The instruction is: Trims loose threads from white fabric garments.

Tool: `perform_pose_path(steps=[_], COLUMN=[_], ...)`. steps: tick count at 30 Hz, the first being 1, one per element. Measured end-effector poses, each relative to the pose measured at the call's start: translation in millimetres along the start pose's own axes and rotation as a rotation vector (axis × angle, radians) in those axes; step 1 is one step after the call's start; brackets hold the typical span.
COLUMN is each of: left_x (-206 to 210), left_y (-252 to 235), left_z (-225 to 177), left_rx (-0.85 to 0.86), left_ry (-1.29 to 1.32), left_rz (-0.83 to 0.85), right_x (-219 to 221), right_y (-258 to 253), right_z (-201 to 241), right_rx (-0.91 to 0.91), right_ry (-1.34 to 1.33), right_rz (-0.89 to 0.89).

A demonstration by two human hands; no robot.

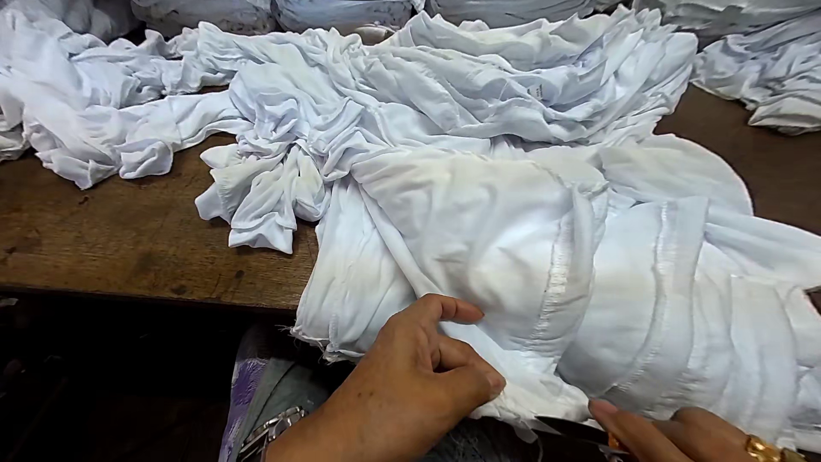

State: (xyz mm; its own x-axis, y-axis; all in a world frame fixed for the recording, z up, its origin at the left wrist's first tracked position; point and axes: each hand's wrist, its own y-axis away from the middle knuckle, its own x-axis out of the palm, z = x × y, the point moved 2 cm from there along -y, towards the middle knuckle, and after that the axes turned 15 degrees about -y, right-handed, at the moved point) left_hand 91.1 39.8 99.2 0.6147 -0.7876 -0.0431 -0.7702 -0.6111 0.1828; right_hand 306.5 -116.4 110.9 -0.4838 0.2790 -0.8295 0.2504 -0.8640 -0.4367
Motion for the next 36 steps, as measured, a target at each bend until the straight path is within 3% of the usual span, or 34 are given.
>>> perform_pose_path(steps=[21,26,36], left_x=[-0.1,-4.0,-3.4], left_y=[-0.8,-3.2,-4.3], left_z=[-0.2,1.5,-0.8], left_rx=[-0.045,-0.047,-0.047], left_ry=[-0.020,0.005,0.043], left_rz=[-0.010,0.016,0.011], right_x=[2.6,-5.5,2.2], right_y=[-12.7,-2.8,-6.7], right_z=[3.4,-5.1,-5.1], right_rx=[-0.107,-0.030,-0.072], right_ry=[-0.055,0.054,0.048], right_rz=[0.067,0.026,-0.002])
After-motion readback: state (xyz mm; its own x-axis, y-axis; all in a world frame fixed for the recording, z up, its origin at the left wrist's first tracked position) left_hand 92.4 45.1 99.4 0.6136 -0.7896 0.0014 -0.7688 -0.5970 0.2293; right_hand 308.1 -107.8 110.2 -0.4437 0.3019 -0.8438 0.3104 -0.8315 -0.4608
